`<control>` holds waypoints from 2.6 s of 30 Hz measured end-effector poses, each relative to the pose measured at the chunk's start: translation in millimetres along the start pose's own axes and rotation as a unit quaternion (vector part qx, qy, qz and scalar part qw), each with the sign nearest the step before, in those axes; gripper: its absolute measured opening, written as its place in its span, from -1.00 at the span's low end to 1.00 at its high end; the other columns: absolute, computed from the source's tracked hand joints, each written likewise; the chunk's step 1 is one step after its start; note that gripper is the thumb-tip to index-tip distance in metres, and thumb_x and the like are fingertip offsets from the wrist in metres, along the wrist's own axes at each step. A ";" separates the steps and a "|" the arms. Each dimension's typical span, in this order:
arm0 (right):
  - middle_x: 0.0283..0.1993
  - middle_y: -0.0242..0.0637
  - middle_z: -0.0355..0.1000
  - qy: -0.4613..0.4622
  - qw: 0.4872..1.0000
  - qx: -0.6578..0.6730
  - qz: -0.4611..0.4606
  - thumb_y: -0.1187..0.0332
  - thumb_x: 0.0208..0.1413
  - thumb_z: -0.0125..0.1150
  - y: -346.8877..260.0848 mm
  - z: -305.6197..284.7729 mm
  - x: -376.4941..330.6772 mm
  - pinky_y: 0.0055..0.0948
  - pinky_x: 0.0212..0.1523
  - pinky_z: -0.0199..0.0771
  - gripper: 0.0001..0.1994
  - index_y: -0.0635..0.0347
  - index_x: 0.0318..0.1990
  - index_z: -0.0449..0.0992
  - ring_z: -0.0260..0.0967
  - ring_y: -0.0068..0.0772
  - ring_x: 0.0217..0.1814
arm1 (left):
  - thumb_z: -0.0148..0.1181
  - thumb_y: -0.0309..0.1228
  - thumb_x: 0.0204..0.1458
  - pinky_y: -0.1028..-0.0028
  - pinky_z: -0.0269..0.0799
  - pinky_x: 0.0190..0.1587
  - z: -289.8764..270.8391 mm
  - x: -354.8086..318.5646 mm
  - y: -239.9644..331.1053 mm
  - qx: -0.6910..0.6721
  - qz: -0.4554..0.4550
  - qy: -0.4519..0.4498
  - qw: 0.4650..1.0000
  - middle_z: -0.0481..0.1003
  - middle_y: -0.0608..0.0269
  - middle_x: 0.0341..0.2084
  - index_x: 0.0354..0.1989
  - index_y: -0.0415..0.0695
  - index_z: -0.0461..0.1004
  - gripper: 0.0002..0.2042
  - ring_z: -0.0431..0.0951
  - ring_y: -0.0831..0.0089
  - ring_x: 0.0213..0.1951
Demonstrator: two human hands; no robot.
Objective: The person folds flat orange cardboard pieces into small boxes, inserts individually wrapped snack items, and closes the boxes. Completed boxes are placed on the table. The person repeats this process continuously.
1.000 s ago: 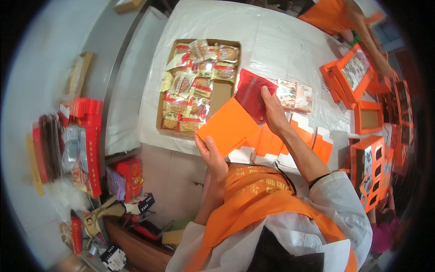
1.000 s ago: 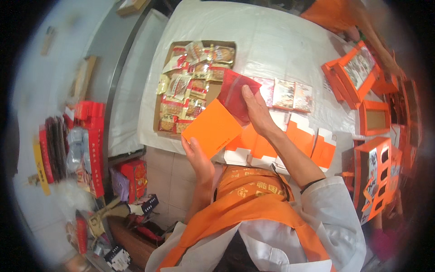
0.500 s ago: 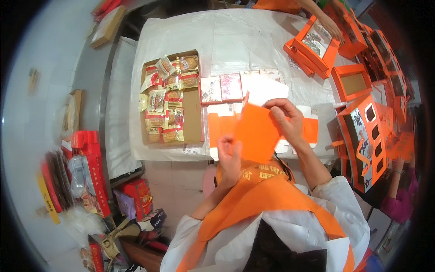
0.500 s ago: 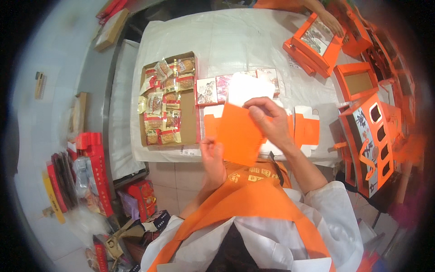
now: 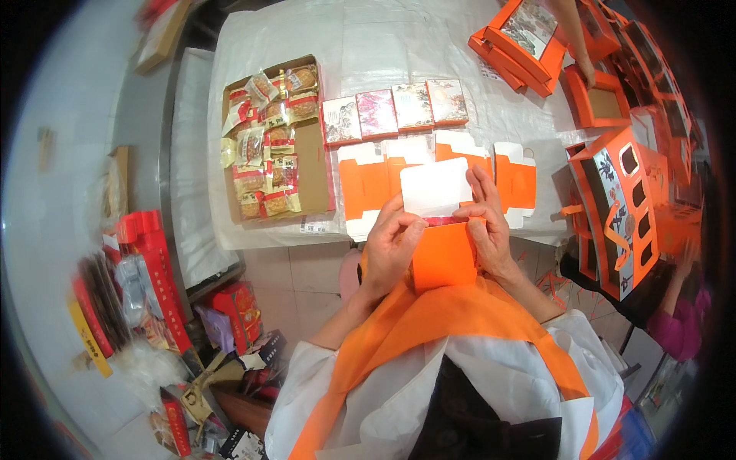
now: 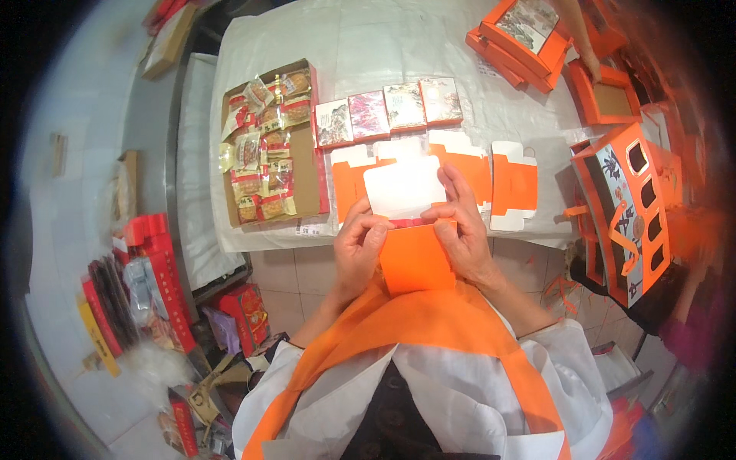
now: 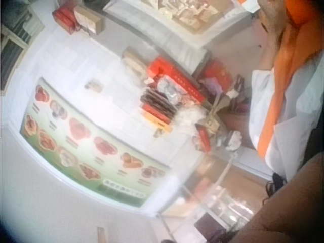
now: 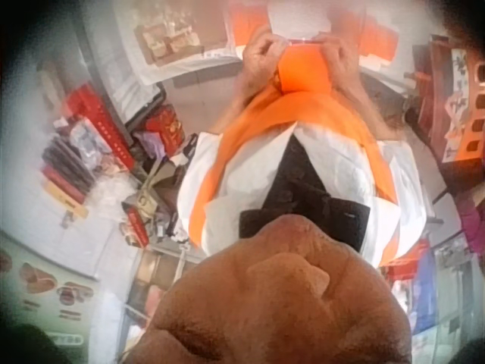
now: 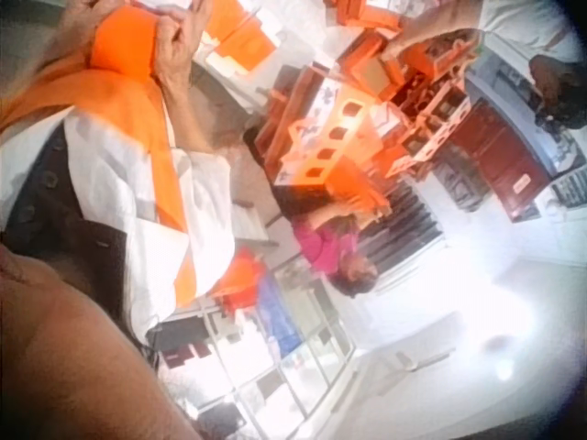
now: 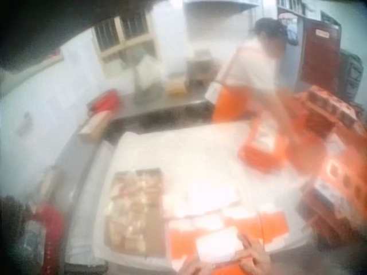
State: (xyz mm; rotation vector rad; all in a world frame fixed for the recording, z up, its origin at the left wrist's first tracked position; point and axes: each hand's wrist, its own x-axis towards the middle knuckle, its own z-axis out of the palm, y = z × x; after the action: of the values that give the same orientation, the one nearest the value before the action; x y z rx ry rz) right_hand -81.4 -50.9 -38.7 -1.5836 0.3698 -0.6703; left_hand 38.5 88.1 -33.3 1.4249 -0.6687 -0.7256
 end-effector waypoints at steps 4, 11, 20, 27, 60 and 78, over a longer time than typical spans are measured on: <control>0.22 -0.03 0.05 0.051 0.993 0.082 0.064 0.51 0.07 0.02 6.7 3.1 -12.8 -0.23 0.23 0.02 -0.97 0.26 -0.36 0.39 0.02 -0.13 0.29 | 0.05 -0.64 -0.02 0.44 0.28 0.01 17.0 -1.2 -4.2 -0.132 0.034 0.079 0.987 0.36 0.08 -0.12 -0.33 -0.24 0.31 -0.90 0.36 0.37 -0.04; -0.04 -0.16 0.25 0.081 0.962 0.238 0.108 0.70 -0.10 -0.02 10.0 7.8 -19.2 -0.39 0.12 0.17 -0.69 0.22 -0.19 0.14 0.18 -0.32 0.10 | 0.07 -0.72 -0.14 0.37 0.25 0.03 9.5 0.2 -3.1 -0.065 0.107 0.028 0.992 0.38 0.12 -0.22 -0.32 -0.22 0.27 -0.79 0.37 0.32 -0.06; -0.04 -0.19 0.26 0.084 0.980 0.156 0.095 0.60 0.03 -0.11 -7.7 11.9 -8.3 -0.43 0.09 0.20 -0.71 0.25 -0.05 0.21 0.20 -0.42 0.06 | 0.13 -0.59 -0.07 0.47 0.28 -0.01 8.1 11.1 18.2 0.040 0.030 -0.001 0.999 0.41 0.13 -0.17 -0.23 -0.27 0.38 -0.80 0.41 0.37 -0.10; -0.07 -0.26 0.28 0.080 0.971 0.189 0.125 0.50 0.17 -0.15 -10.6 7.5 -5.2 -0.47 0.05 0.23 -0.85 0.23 -0.13 0.29 0.24 -0.49 -0.01 | 0.07 -0.57 -0.02 0.49 0.32 -0.05 12.2 16.5 22.3 0.047 0.004 0.005 0.999 0.45 0.13 -0.23 -0.24 -0.25 0.42 -0.84 0.44 0.36 -0.12; -0.03 -0.22 0.29 0.157 0.931 0.281 0.174 0.33 0.18 -0.02 75.6 21.8 35.8 -0.48 -0.03 0.35 -0.84 0.19 -0.16 0.30 0.26 -0.48 -0.06 | 0.11 -0.32 0.06 0.49 0.29 -0.01 35.8 16.1 -48.9 -0.179 -0.227 -0.109 0.951 0.23 0.18 0.00 0.20 -0.29 -0.05 -0.38 0.30 0.46 -0.02; -0.07 -0.38 0.33 0.123 0.902 0.190 0.367 0.20 0.18 -0.05 174.7 -75.9 74.1 -0.53 -0.23 0.40 -0.55 0.17 0.18 0.15 0.29 -0.58 -0.16 | -0.06 -0.23 0.15 0.40 0.12 0.14 35.9 101.8 -145.2 -0.032 -0.220 0.093 0.971 0.17 -0.06 0.12 0.20 -0.29 0.01 -0.47 0.20 0.30 0.14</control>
State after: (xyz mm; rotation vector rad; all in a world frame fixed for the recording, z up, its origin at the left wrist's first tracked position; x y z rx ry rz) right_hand -44.4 -178.7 -193.8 -0.8793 0.9094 -0.3150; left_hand 67.5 -15.5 -178.8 1.5770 -0.1793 -0.9331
